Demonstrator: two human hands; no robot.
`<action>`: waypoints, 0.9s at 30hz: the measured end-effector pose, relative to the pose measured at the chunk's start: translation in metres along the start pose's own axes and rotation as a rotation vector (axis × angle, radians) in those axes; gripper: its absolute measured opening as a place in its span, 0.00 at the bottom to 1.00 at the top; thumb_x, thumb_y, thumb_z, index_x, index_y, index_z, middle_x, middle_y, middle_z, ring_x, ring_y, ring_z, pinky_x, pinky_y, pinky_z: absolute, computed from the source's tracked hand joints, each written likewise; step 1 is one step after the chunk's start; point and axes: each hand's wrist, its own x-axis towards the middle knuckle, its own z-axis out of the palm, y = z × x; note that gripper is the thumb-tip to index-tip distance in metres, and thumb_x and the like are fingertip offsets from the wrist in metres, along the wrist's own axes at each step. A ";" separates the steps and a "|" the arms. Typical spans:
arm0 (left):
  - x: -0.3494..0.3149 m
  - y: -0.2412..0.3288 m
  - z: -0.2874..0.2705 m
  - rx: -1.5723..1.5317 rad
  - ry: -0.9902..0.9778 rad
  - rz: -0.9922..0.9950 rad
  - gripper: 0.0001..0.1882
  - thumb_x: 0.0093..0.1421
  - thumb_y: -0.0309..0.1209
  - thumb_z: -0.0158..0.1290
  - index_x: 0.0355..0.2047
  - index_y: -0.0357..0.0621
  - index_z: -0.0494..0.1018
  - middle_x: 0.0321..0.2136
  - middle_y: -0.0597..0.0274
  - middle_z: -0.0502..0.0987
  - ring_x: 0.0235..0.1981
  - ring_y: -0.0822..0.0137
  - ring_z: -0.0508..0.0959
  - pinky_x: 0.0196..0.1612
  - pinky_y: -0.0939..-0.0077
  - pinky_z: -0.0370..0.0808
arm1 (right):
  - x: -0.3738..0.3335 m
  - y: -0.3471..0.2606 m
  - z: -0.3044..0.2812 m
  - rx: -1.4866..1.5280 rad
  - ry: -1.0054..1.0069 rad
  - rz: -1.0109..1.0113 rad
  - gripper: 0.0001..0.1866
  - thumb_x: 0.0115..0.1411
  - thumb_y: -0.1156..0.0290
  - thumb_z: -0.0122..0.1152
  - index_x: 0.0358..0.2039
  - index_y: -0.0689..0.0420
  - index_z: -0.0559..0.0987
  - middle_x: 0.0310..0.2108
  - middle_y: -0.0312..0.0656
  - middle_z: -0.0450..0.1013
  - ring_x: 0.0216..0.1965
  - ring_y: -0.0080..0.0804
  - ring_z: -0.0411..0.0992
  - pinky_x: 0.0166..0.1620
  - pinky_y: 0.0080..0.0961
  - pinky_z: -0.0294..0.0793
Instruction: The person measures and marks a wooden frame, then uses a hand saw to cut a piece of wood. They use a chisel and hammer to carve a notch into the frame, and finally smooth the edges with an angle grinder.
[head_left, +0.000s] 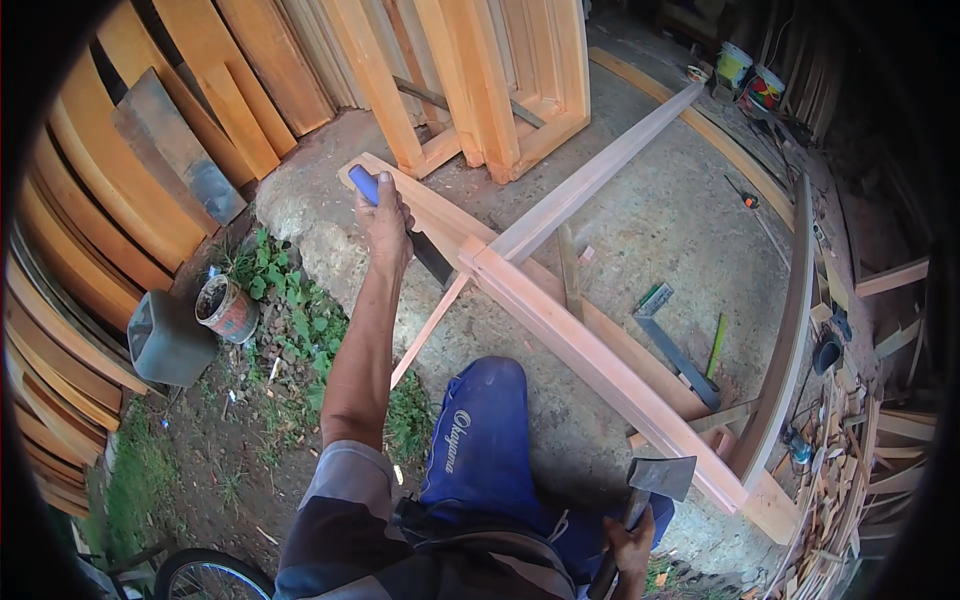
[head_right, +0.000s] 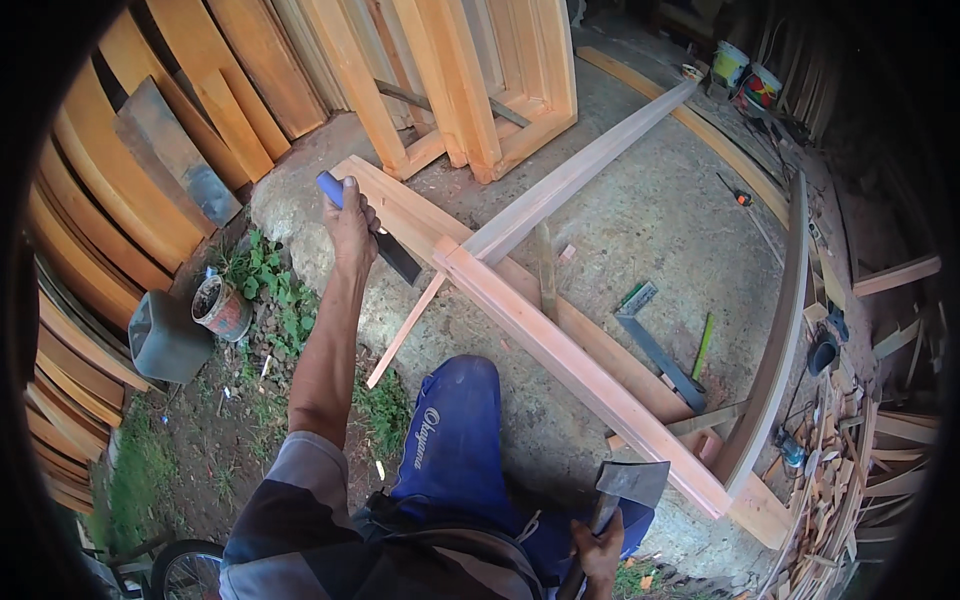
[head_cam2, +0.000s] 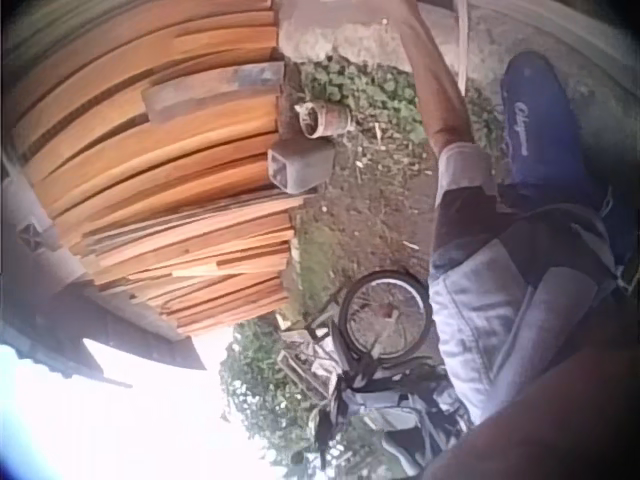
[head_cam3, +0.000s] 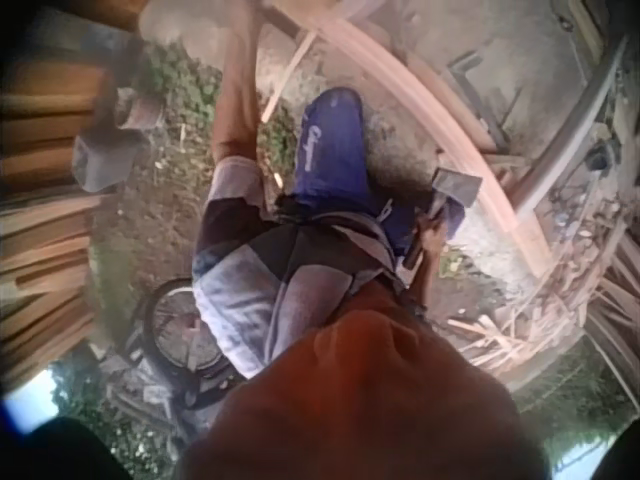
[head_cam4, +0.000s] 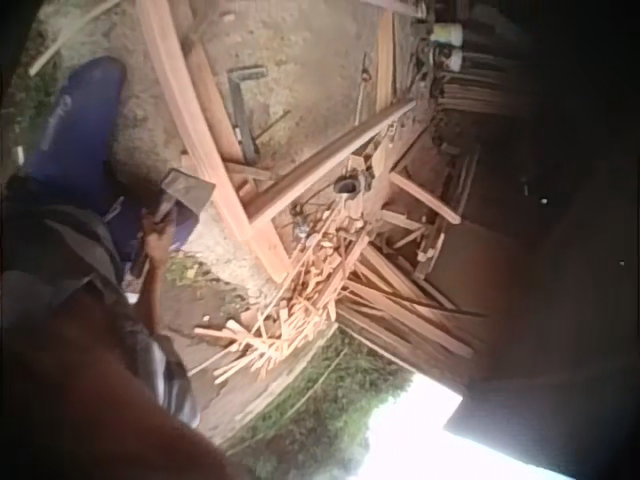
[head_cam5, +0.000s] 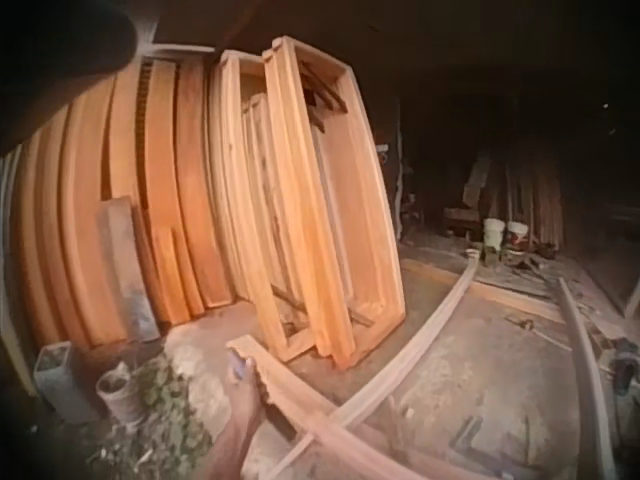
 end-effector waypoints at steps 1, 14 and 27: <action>0.026 -0.008 -0.010 -0.054 0.091 -0.062 0.14 0.73 0.43 0.56 0.37 0.53 0.64 0.18 0.75 0.62 0.14 0.80 0.61 0.16 0.81 0.58 | 0.012 -0.015 0.012 -0.037 -0.035 -0.042 0.22 0.57 0.82 0.66 0.51 0.61 0.69 0.21 0.36 0.70 0.16 0.24 0.69 0.20 0.23 0.68; 0.127 -0.143 -0.054 -0.272 0.428 -0.524 0.22 0.69 0.52 0.60 0.32 0.53 0.63 0.17 0.74 0.62 0.12 0.78 0.60 0.12 0.79 0.57 | 0.173 -0.229 0.177 -0.558 -0.353 -0.107 0.18 0.62 0.78 0.67 0.50 0.57 0.70 0.23 0.32 0.68 0.20 0.18 0.68 0.22 0.23 0.68; 0.129 -0.162 -0.053 -0.374 0.244 -0.547 0.15 0.71 0.44 0.59 0.39 0.49 0.69 0.24 0.70 0.68 0.15 0.76 0.65 0.13 0.76 0.61 | 0.255 -0.353 0.344 -0.619 -0.466 -0.504 0.23 0.67 0.69 0.67 0.57 0.60 0.70 0.24 0.30 0.67 0.18 0.17 0.63 0.23 0.20 0.64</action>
